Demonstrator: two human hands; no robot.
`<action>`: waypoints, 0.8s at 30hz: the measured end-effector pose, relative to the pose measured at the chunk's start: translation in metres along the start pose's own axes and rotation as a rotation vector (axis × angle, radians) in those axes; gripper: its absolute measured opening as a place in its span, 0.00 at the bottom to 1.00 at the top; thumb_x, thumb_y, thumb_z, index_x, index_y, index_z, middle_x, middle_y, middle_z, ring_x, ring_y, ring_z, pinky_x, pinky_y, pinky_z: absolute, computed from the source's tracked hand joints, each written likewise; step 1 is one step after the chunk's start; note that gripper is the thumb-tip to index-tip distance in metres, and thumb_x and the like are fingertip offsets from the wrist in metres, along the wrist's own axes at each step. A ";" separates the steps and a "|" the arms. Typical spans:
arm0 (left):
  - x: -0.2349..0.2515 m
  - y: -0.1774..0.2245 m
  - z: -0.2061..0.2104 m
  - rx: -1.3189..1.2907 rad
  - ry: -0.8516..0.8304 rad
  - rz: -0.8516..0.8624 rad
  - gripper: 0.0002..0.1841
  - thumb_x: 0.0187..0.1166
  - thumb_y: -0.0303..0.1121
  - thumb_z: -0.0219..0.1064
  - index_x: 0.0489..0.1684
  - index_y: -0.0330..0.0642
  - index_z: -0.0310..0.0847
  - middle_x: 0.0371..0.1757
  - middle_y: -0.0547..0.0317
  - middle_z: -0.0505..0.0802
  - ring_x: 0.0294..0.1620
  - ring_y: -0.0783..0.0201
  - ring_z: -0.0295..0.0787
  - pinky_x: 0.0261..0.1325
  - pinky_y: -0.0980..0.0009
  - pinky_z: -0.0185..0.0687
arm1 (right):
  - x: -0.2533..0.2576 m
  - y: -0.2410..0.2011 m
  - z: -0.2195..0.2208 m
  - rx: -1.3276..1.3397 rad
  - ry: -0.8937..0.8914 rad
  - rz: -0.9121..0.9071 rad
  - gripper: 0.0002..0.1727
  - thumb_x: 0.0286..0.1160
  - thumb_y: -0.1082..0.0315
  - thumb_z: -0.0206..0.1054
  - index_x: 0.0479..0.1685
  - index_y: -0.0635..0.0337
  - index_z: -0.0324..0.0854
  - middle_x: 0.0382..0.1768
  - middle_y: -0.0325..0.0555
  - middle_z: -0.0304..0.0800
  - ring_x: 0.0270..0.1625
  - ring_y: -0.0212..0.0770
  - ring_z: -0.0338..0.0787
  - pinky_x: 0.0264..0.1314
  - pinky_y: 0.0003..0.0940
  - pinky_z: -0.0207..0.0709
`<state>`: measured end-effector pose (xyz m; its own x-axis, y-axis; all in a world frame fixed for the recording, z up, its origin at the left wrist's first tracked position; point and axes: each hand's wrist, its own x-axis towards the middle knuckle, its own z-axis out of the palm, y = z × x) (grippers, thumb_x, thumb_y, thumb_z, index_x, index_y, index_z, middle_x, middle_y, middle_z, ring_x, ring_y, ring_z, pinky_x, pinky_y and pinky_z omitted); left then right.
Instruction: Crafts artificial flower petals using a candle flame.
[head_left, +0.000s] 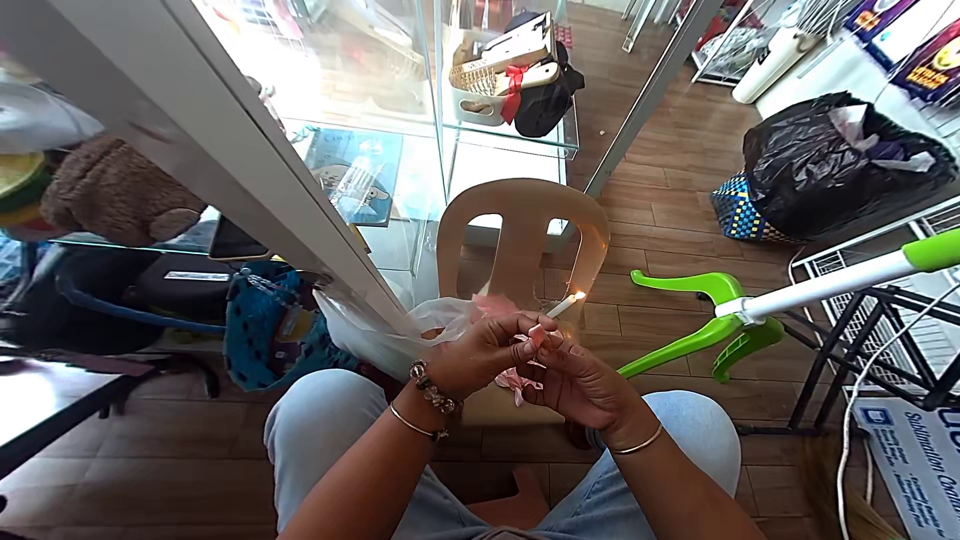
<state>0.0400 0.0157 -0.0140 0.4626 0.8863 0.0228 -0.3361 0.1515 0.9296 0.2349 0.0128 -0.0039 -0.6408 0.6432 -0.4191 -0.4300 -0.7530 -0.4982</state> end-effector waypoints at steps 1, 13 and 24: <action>0.000 -0.001 -0.001 -0.023 -0.004 0.015 0.09 0.78 0.19 0.65 0.46 0.43 0.88 0.56 0.67 0.92 0.53 0.76 0.88 0.60 0.76 0.85 | 0.000 0.001 0.001 -0.007 0.011 -0.007 0.03 0.78 0.73 0.66 0.45 0.57 0.82 0.42 0.47 0.92 0.43 0.39 0.93 0.45 0.34 0.88; 0.014 -0.014 0.014 -0.211 0.328 0.127 0.07 0.77 0.23 0.69 0.39 0.48 0.88 0.49 0.63 0.93 0.56 0.69 0.88 0.64 0.69 0.84 | -0.001 -0.001 0.007 -0.856 0.250 -0.821 0.15 0.73 0.67 0.74 0.54 0.66 0.84 0.50 0.42 0.92 0.53 0.31 0.90 0.57 0.26 0.86; 0.008 0.003 0.046 0.121 0.254 0.245 0.10 0.79 0.19 0.64 0.54 0.27 0.80 0.54 0.56 0.87 0.52 0.74 0.85 0.59 0.74 0.83 | -0.012 0.002 0.007 -1.007 0.277 -1.119 0.05 0.76 0.75 0.68 0.44 0.69 0.86 0.41 0.32 0.92 0.46 0.16 0.88 0.57 0.17 0.83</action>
<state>0.0801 0.0037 0.0062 0.1567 0.9725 0.1725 -0.3054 -0.1184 0.9448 0.2371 0.0027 0.0054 -0.1072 0.8899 0.4435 0.0736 0.4519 -0.8890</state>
